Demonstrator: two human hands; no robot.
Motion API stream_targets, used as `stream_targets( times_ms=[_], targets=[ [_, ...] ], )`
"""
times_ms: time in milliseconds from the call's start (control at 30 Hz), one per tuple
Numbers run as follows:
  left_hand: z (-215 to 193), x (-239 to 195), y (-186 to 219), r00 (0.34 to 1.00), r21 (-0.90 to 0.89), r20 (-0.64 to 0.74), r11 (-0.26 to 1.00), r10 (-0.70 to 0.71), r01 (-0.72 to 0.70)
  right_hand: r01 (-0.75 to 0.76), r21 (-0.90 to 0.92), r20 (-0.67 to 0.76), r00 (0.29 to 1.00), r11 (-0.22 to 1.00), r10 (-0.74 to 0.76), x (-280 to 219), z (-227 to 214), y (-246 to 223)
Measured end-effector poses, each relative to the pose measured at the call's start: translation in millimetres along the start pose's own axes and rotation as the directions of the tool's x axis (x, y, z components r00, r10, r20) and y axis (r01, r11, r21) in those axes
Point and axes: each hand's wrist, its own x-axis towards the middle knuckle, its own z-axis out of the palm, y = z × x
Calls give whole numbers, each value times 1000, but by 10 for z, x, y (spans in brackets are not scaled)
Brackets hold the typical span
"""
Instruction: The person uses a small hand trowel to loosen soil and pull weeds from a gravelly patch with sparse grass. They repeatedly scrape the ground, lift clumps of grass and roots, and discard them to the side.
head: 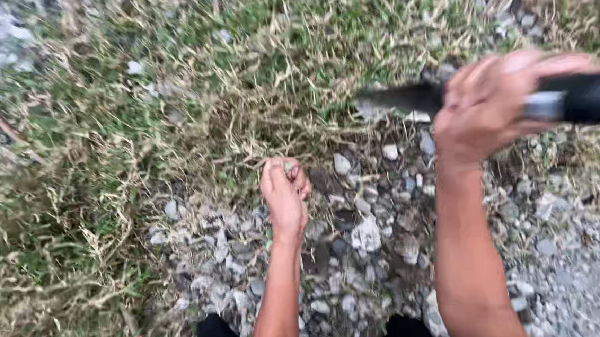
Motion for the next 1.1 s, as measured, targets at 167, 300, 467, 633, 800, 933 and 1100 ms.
stream_targets(
  times_ms=[167, 300, 467, 633, 800, 933, 1100],
  targets=[
    [-60, -239, -274, 997, -118, -37, 991, -70, 66, -247, -80, -111, 965, 966, 238, -231, 287, 128],
    [-185, -486, -457, 998, -62, -49, 997, -46, 43, -371, 222, -121, 907, 902, 403, -630, 550, 299],
    [-207, -238, -235, 1000, -62, -7, 998, -6, 6, -372, 179, -172, 899, 911, 402, -274, 239, 30],
    [-215, -160, 132, 817, 591, 279, 581, 504, -560, -436, 96, -237, 863, 895, 446, -105, -276, -220],
    [-63, -375, -186, 754, 754, 656, -47, 21, -655, -586, 10, -204, 792, 811, 575, -214, -376, -136],
    [-171, -477, -648, 515, 562, 822, -198, 244, -803, -522, -207, -232, 848, 827, 477, -87, -474, -313],
    [-367, -325, -658, 918, 561, 326, 736, 224, -379, -387, -30, -235, 899, 922, 370, 54, -581, -505]
  ],
)
